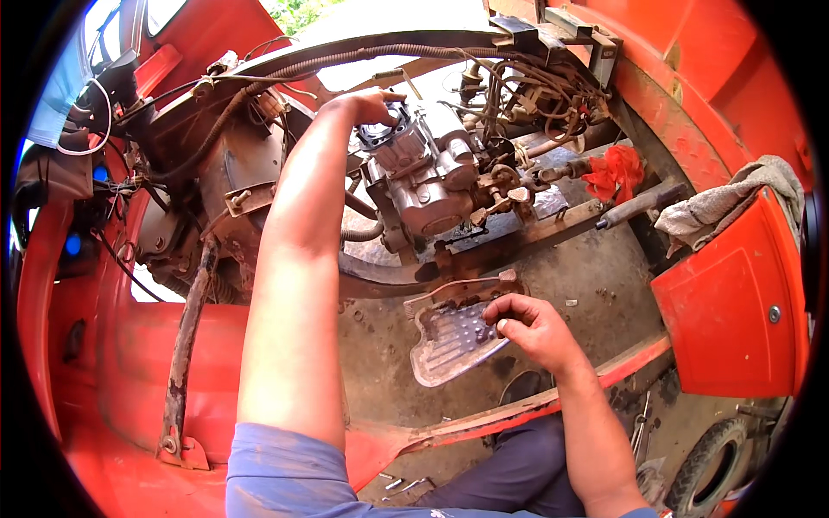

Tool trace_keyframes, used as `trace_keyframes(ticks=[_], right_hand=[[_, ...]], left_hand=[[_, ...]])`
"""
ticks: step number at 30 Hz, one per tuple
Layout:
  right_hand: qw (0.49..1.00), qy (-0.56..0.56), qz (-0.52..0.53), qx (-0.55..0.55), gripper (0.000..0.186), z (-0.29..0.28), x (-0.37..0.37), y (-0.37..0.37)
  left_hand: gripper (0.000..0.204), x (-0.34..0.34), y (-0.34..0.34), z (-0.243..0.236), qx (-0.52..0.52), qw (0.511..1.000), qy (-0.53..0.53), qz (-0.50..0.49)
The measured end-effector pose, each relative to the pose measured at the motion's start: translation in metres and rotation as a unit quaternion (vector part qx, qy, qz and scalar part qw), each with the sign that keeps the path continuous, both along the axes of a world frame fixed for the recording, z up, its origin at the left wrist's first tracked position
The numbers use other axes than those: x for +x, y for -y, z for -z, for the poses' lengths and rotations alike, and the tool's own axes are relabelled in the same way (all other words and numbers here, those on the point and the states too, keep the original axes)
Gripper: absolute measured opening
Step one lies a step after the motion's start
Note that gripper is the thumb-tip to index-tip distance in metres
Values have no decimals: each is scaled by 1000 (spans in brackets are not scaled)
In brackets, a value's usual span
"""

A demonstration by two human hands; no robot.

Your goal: The person wipes a metal gasket with a cloth, places a new gasket onto a motorcycle engine block, and cleans the interior of an engine cylinder using a screwdriver and a spray can.

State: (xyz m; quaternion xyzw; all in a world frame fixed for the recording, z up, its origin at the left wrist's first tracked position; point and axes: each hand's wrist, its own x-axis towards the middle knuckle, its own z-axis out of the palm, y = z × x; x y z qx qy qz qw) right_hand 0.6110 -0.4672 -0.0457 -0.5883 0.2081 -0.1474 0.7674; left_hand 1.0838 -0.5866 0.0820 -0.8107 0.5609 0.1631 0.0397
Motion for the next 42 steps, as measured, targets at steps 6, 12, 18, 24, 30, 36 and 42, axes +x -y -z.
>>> trace_keyframes(ticks=[6,12,18,24,30,36,42], right_hand=[[999,-29,-7,-24,26,-5,1,0],[1000,-23,-11,-14,26,-1,1,0],[999,-36,-6,-39,25,-2,2,1],[998,-47,-4,-42,25,-3,2,0],[998,-55,3,-44,23,-11,4,-3],[996,-55,0,-65,24,-5,2,0],[996,-60,-1,-70,23,-3,3,0]], left_hand=[[83,0,-1,0,9,1000,22,-3],[85,0,1,-1,17,1000,18,11],[93,6,-14,-10,25,996,-90,-2],[101,4,-11,-9,37,997,-53,29],[104,22,-8,0,31,997,-64,19],[105,5,-19,-13,39,992,-118,-5],[103,-2,-23,-14,50,996,-63,33]])
